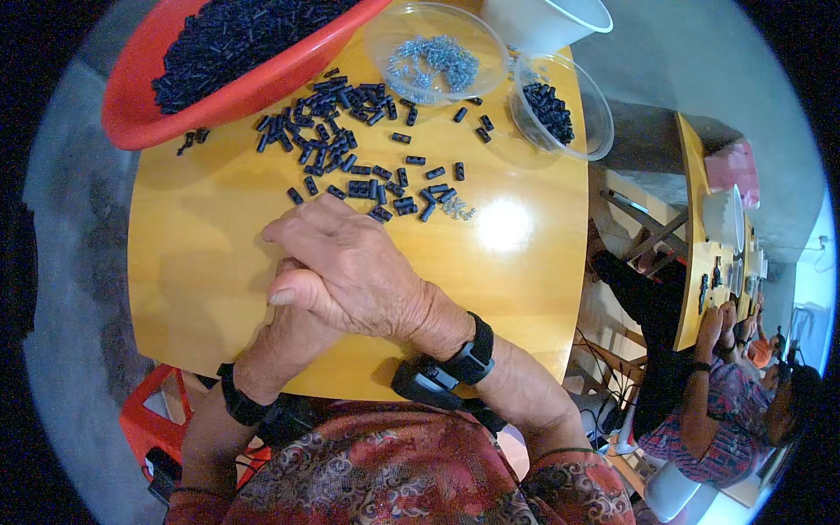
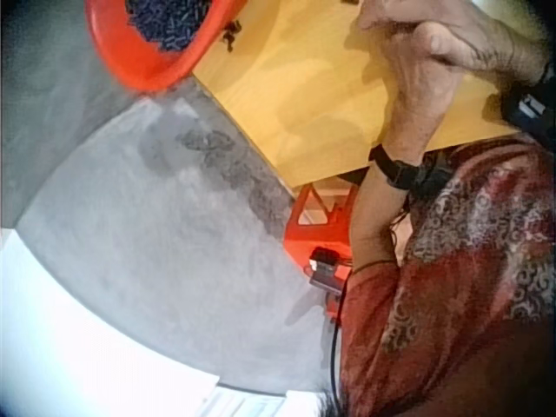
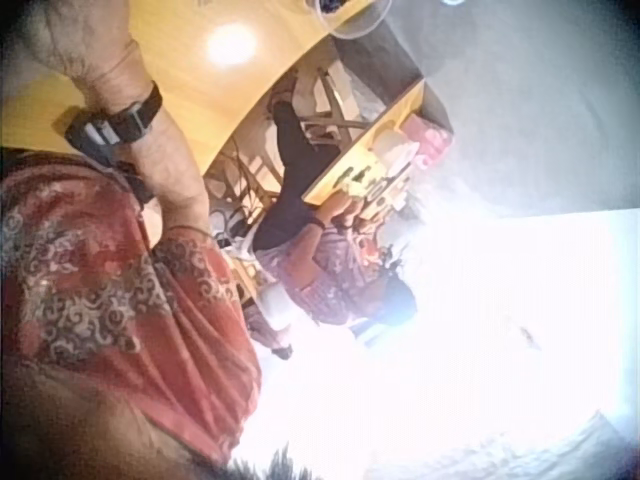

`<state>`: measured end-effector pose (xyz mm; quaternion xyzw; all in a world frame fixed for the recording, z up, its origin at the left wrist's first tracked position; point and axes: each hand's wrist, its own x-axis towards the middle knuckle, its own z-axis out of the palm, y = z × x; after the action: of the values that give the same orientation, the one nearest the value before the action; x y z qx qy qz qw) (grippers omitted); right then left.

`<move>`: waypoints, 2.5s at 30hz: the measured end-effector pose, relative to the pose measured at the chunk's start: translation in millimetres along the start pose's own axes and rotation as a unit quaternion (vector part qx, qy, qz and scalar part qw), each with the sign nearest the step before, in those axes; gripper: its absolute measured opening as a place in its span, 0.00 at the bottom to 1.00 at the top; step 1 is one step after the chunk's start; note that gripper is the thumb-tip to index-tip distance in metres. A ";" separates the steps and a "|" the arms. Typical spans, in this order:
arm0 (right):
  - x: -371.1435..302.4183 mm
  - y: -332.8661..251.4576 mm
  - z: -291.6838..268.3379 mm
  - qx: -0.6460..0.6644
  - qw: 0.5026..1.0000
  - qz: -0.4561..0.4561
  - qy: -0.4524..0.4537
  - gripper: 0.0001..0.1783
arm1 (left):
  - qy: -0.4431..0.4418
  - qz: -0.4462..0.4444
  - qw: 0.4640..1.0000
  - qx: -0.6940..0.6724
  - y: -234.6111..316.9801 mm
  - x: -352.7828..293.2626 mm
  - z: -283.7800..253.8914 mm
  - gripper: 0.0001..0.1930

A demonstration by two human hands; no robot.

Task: The person assembles components by hand by picking up small metal pins and inserting them into black plastic connectors. They repeat this process several times, placing each assembled piece back onto the table.

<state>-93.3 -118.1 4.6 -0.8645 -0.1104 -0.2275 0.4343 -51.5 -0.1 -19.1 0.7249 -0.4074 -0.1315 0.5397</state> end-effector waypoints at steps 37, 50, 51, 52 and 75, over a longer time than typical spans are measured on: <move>-44.6 -28.0 -50.9 -0.177 0.984 0.022 0.002 0.20 | -0.139 -0.115 0.979 -0.092 21.3 21.3 -26.6 0.07; -26.3 27.9 -164.5 -0.373 0.892 0.143 0.213 0.21 | -0.005 -0.022 0.997 0.074 17.9 51.6 -61.6 0.07; -27.4 29.4 -164.3 -0.371 0.892 0.143 0.213 0.21 | 0.020 0.005 0.994 0.112 16.4 58.3 -62.3 0.06; -28.0 28.6 -164.3 -0.358 0.889 0.161 0.237 0.20 | 0.018 0.005 0.993 0.113 12.1 65.3 -61.0 0.06; -55.9 4.4 -109.7 -0.137 0.937 0.249 0.201 0.07 | 0.051 0.191 0.951 0.239 -14.7 87.9 -44.7 0.08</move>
<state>-173.0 -208.2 31.1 -0.8518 0.2307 -0.2939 0.3672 38.9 -33.0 6.8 0.7469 -0.5298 0.1129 0.3855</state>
